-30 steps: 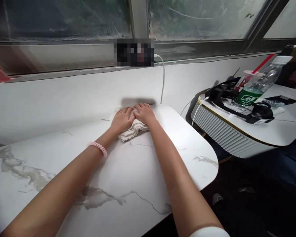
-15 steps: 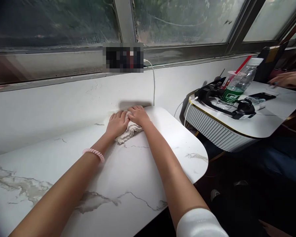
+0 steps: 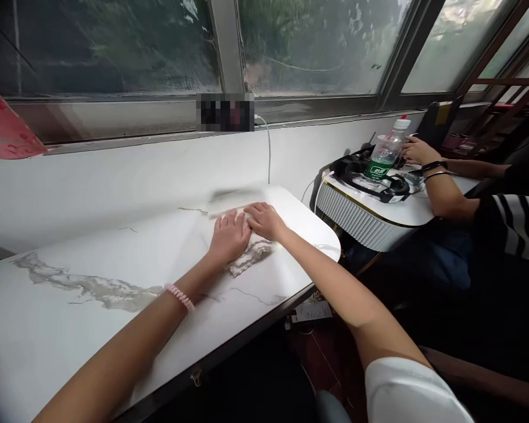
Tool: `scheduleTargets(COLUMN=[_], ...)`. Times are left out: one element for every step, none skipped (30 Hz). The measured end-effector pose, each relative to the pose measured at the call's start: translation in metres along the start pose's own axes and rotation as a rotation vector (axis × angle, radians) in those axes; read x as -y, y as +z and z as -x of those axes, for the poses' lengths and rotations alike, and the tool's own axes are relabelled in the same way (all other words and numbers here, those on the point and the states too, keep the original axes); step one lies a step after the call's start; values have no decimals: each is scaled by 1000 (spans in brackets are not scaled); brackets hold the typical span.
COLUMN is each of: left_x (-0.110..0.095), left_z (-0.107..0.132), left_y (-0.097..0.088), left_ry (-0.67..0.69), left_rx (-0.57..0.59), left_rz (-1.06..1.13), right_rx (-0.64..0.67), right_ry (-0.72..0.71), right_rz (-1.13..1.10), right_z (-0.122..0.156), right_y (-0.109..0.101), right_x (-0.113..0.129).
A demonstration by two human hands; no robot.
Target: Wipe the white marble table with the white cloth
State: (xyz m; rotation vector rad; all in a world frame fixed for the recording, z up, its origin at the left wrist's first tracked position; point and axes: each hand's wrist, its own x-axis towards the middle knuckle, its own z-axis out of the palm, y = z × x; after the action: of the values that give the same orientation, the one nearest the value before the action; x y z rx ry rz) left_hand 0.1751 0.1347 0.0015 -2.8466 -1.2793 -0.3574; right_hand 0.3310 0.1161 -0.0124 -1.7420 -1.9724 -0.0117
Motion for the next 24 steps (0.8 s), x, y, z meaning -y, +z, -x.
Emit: scheduleTargets(left_x=[-8, -16, -25, -33, -41, -48, -55, -61, -67, -72, -76, -81, -85, -89, -93, -97, -102, -106, -111, -115, -119, -122, -124, -124], left_z=[10, 21, 33, 45, 57, 68, 79, 89, 99, 106, 113, 118, 121, 123, 123, 122, 119, 115, 110, 103, 95, 85, 75, 64], left_y=[-2, -4, -7, -9, -12, -15, -17, -20, -22, -24, -27, -28, -30, -31, -31, -31, -31, -30, -28, -26, -23, -20, -16, -12], left_ry=[3, 4, 6, 12, 21, 34, 50, 67, 85, 102, 119, 135, 147, 154, 160, 164, 167, 166, 163, 157, 148, 140, 136, 139], left_rx=[10, 21, 31, 40, 45, 48, 54, 60, 71, 86, 104, 121, 132, 140, 144, 145, 140, 132, 123, 110, 97, 83, 70, 58], left_rz=[-9, -19, -31, -44, -58, -75, -95, -116, -136, -154, -168, -179, -188, -194, -196, -192, -184, -170, -152, -131, -107, -82, -55, -29], right_rx=[-9, -19, -26, -30, -30, -27, -22, -15, -10, -5, 2, 14, 28, 46, 63, 76, 82, 84, 85, 89, 96, 105, 113, 116], right_ry=[-14, -34, -58, -82, -100, -113, -122, -131, -138, -146, -151, -154, -155, -155, -155, -157, -161, -168, -177, -186, -195, -201, -201, -195], right_rz=[-6, -15, -27, -41, -53, -63, -70, -73, -73, -70, -66, -62, -59, -59, -61, -64, -65, -63, -57, -45, -30, -11, 10, 34], right_z=[12, 24, 37, 50, 62, 75, 87, 98, 109, 119, 127, 134, 140, 144, 146, 147, 146, 144, 141, 137, 132, 127, 121, 114], right_y=[-3, -7, -11, -16, -20, -25, -30, -35, -40, -44, -49, -52, -56, -59, -61, -64, -66, -69, -71, -73, -75, -76, -77, -78], right_x=[2, 5, 9, 13, 18, 24, 29, 35, 40, 44, 47, 49, 49, 48, 45, 41, 35, 28, 20, 12, 3, -7, -16, -25])
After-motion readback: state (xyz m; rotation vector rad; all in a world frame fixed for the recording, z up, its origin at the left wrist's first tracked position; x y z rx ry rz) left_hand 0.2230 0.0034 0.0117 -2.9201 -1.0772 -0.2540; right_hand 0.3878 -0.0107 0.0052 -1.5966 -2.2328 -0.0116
